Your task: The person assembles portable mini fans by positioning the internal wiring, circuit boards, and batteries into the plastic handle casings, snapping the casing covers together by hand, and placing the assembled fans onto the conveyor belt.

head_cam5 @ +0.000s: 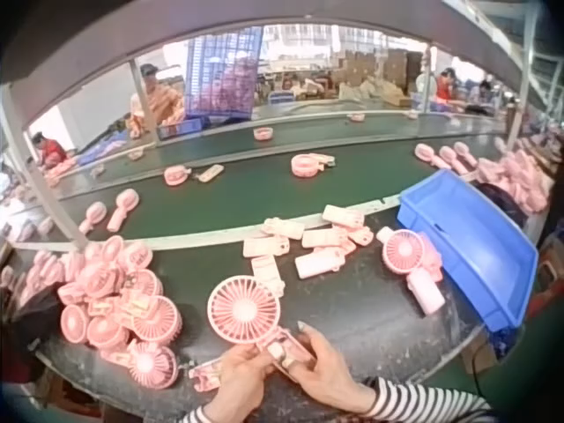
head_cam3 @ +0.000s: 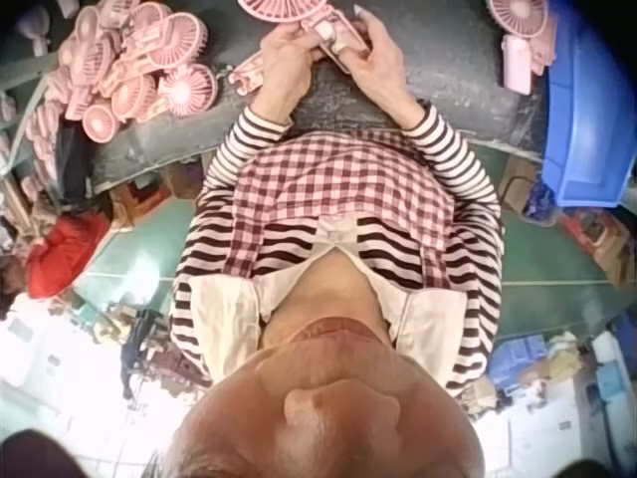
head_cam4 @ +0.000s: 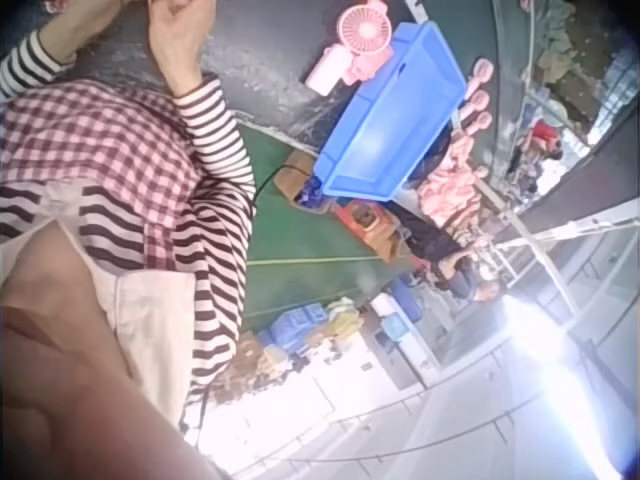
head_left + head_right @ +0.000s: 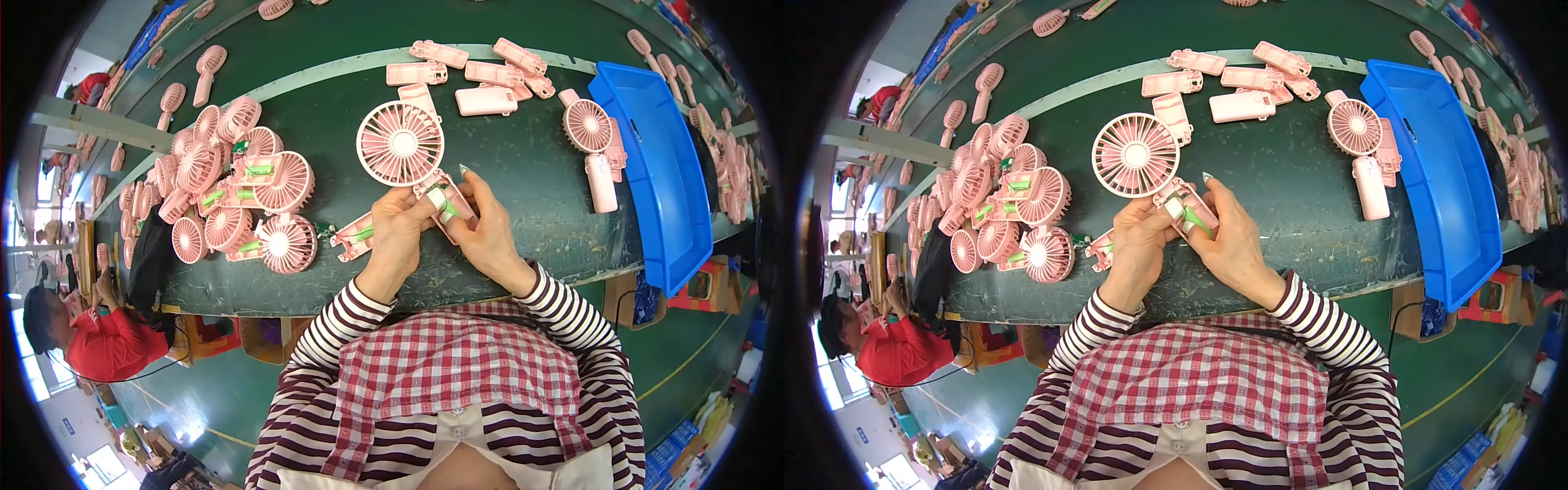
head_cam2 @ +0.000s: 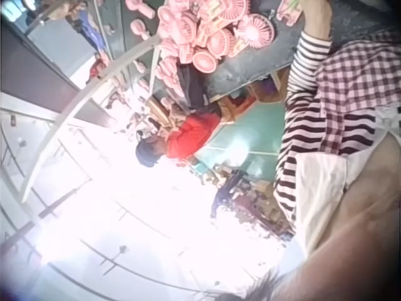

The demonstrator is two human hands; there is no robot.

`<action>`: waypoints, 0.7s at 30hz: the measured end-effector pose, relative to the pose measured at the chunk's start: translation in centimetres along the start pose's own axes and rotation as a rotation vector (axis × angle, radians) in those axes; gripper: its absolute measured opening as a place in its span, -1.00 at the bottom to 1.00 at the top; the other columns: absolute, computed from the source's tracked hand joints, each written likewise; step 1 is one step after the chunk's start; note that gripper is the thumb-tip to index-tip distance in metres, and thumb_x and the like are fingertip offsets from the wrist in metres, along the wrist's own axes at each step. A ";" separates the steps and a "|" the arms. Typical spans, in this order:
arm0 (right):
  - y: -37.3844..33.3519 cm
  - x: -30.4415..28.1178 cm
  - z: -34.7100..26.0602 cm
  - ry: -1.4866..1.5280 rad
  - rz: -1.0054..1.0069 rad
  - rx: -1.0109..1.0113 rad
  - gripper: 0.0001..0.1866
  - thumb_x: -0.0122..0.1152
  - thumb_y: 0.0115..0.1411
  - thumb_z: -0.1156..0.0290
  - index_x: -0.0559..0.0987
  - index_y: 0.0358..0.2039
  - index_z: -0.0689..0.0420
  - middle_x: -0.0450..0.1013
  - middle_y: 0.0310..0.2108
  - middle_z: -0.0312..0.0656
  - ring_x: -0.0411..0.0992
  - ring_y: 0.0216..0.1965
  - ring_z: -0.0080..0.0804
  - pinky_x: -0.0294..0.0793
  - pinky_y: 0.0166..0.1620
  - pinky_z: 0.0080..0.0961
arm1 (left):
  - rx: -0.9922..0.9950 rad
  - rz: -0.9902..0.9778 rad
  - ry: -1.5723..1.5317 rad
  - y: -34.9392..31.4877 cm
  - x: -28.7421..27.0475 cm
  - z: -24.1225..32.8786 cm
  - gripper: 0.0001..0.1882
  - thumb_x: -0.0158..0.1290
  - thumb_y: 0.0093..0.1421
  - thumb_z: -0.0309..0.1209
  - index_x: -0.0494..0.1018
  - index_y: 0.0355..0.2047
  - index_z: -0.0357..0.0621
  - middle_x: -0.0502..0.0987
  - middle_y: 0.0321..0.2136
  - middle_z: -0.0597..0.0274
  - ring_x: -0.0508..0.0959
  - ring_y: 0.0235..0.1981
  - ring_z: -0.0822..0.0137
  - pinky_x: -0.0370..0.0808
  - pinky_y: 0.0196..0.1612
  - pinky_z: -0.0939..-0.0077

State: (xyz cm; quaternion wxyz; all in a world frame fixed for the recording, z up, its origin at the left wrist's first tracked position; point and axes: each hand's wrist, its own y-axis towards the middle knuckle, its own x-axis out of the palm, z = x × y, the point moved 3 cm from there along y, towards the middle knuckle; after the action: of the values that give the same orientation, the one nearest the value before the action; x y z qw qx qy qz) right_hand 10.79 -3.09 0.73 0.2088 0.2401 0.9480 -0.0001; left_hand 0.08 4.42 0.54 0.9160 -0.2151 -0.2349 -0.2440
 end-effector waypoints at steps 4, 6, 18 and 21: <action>0.2 -0.7 0.5 0.087 -0.069 0.004 -0.37 0.09 -0.05 0.57 0.18 0.08 0.32 0.38 -0.17 -0.03 0.41 -0.18 -0.31 0.41 -0.14 -0.48 | -0.028 -0.008 0.084 0.4 -0.3 0.3 -0.77 -0.07 0.15 -0.53 0.37 -0.17 -0.36 0.49 -0.20 0.05 0.54 -0.27 0.30 0.53 -0.22 0.42; 0.2 -1.2 0.3 0.047 -0.078 -0.059 -0.37 0.09 -0.06 0.57 0.19 0.08 0.32 0.38 -0.17 -0.03 0.42 -0.19 -0.30 0.40 -0.12 -0.44 | -0.022 -0.008 0.056 0.7 -0.3 0.6 -0.76 -0.07 0.15 -0.52 0.38 -0.17 -0.35 0.49 -0.21 0.06 0.54 -0.27 0.29 0.53 -0.23 0.43; 4.0 -4.6 0.9 -0.160 0.110 -0.149 -0.56 0.12 -0.05 0.58 0.36 -0.09 0.31 0.40 -0.38 -0.12 0.43 -0.37 -0.38 0.41 -0.32 -0.54 | -0.405 -0.034 0.127 -0.4 -1.3 -1.0 -0.74 -0.05 0.17 -0.42 0.38 -0.16 -0.28 0.50 -0.25 0.17 0.54 -0.28 0.32 0.49 -0.19 0.42; 6.9 -6.8 1.0 -0.475 0.241 -0.350 -0.74 0.08 -0.05 0.59 0.46 -0.27 0.26 0.39 -0.45 -0.11 0.41 -0.44 -0.29 0.38 -0.40 -0.46 | -0.431 -0.057 0.131 -0.6 -1.3 -1.3 -0.73 -0.04 0.16 -0.41 0.38 -0.16 -0.29 0.50 -0.25 0.17 0.54 -0.28 0.32 0.50 -0.20 0.41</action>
State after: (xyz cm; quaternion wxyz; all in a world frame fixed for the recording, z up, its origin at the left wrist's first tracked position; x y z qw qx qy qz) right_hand 19.74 -0.12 3.14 0.4611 0.3043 0.8231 0.1316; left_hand -0.86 3.76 -1.00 0.8550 -0.3826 -0.1232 -0.3277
